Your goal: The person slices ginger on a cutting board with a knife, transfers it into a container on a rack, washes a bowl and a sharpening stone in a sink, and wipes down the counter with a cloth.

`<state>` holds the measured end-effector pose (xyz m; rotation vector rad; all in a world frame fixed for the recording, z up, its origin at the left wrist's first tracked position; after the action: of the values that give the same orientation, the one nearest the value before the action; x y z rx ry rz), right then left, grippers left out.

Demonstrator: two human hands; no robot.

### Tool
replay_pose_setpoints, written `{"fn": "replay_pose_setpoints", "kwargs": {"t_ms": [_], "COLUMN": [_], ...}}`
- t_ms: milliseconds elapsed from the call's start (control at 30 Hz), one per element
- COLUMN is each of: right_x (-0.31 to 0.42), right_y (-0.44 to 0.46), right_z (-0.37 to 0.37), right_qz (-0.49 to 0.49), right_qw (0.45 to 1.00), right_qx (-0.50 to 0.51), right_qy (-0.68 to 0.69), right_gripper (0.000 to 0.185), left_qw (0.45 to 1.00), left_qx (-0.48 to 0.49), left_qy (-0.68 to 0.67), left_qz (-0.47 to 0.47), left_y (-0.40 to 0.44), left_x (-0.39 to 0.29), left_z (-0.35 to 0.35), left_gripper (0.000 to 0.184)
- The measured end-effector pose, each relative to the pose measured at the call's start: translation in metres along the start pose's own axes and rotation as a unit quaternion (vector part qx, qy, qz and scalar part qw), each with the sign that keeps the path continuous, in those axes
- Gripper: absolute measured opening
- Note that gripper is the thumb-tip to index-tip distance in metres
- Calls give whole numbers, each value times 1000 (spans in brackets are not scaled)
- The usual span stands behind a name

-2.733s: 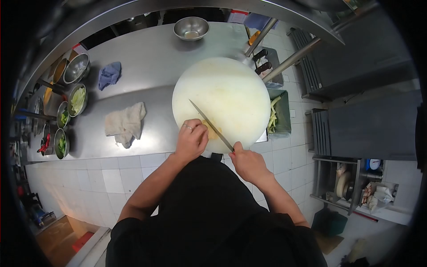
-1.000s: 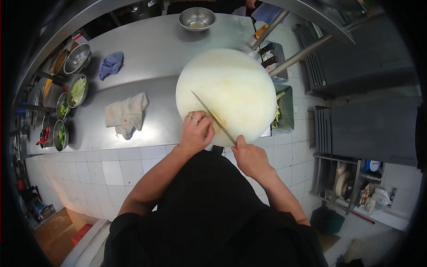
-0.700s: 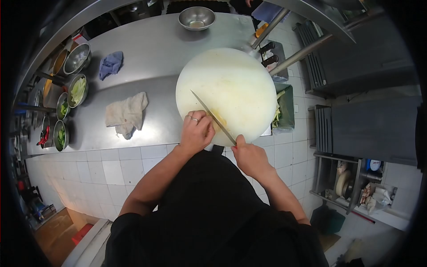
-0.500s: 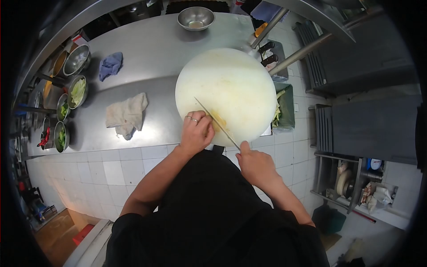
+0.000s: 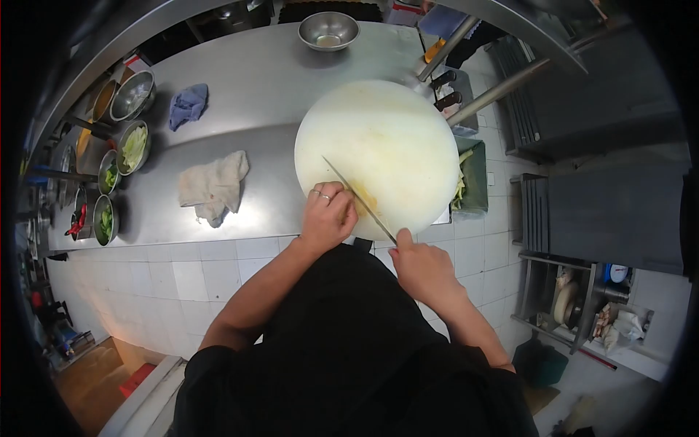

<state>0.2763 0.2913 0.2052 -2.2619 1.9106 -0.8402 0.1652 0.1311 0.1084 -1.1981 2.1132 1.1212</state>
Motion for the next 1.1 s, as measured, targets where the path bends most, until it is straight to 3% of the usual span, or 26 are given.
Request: {"fn": "replay_pose_setpoints", "kwargs": {"t_ms": [133, 233, 433, 533, 733, 833, 1033, 1100], "right_x": [-5, -11, -3, -12, 1, -11, 3, -8], "right_y": [-5, 19, -5, 17, -6, 16, -6, 11], "right_z": [12, 22, 10, 29, 5, 28, 3, 30], "right_qz": [26, -15, 24, -14, 15, -23, 6, -17], "right_qw": [999, 998, 999, 998, 999, 998, 1000, 998], "right_qx": [33, -48, 30, -56, 21, -56, 15, -52], "right_qy": [0, 24, 4, -2, -22, -5, -11, 8], "right_gripper": [26, 27, 26, 26, 27, 27, 28, 28], "left_qw": [1000, 1000, 1000, 1000, 1000, 1000, 1000, 1000], "left_qx": [-11, -11, -4, -3, -13, -11, -14, -18], "left_qy": [1, -2, -3, -4, 1, 0, 0, 1], "left_qz": [-1, 1, -3, -5, 2, -3, -4, -7], "left_y": [1, 1, 0, -1, 1, -1, 0, -2], "left_x": [-1, 0, -2, 0, -2, 0, -1, -1], "left_z": [1, 1, 0, 0, 0, 0, 0, 0], "left_gripper": [21, 21, 21, 21, 20, 20, 19, 19]}}
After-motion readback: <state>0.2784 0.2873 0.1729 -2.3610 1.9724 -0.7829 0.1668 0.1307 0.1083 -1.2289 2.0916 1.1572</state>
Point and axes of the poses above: each hand's wrist, its own y-axis towards the middle knuckle, its own z-axis out of the palm, x = y × z, the point moved 5 cm from there along y, towards the middle knuckle, and after that the axes turned 14 degrees about -z, right-handed, at the moved point
